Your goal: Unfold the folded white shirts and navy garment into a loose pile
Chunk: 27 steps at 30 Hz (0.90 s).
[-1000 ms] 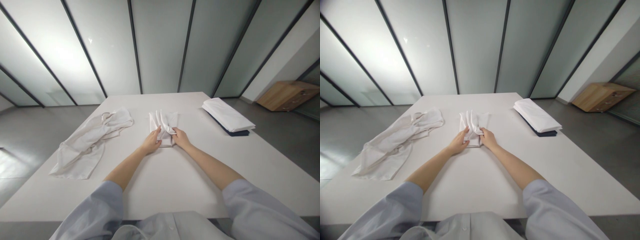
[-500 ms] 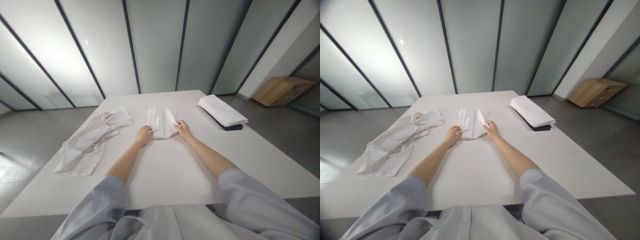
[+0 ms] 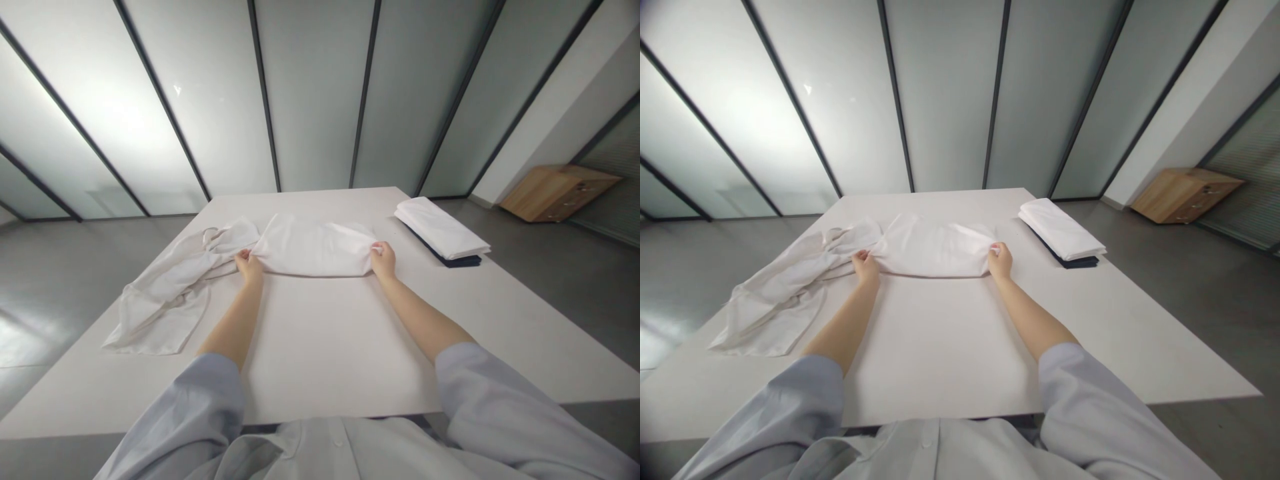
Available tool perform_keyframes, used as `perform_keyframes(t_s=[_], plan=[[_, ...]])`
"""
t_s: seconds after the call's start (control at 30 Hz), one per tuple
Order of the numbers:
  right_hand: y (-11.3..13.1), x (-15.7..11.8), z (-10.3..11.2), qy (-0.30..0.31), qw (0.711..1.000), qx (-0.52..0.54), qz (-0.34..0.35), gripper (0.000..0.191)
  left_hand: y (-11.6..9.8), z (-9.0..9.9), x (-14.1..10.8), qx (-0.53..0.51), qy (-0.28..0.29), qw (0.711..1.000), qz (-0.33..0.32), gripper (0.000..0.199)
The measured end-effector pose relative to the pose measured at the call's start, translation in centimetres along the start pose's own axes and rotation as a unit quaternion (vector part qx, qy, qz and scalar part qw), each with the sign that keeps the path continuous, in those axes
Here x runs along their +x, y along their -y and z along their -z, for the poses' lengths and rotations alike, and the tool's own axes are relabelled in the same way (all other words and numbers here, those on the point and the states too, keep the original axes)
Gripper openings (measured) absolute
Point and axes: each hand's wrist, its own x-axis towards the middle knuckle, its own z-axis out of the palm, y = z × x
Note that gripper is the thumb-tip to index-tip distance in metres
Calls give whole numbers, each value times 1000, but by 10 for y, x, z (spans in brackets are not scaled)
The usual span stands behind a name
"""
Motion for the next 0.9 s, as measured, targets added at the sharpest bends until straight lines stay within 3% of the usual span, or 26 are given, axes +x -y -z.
perform_keyframes(t_s=[0.07, 0.13, 0.23, 0.3, 0.37, 0.5, 0.6, 0.7, 0.9], plan=[[-4, 5, 1, -44, 999, 10, -1, 34, -1, 8, 0, 21, -50, 998, 20, 40], [-4, 4, 0, -31, 999, -2, 11, 45, -10, 9, -8, 47, -42, 998, 5, 36], [2, -3, -4, 49, 998, -43, 22, 53, -28, 0, -27, 77, 120, 985, -93, 27], [8, -9, -6, 98, 993, -69, 24, 55, -38, -8, -41, 115, 224, 953, -168, 26], [14, -14, -6, 142, 985, -92, 35, 47, -45, -12, -50, 162, 279, 919, -225, 30], [24, -26, -6, 213, 962, -134, 110, 23, -49, -11, -55, 198, 302, 903, -234, 34], [35, -39, -9, 272, 927, -108, 235, 22, -51, -9, -54, 213, 286, 911, -207, 37], [49, -55, -14, 325, 884, -40, 334, 20, -57, -10, -58, 205, 272, 912, -228, 39], [70, -84, -13, 426, 808, 61, 402, 20, -76, -17, -78, 160, 332, 885, -284, 39]])
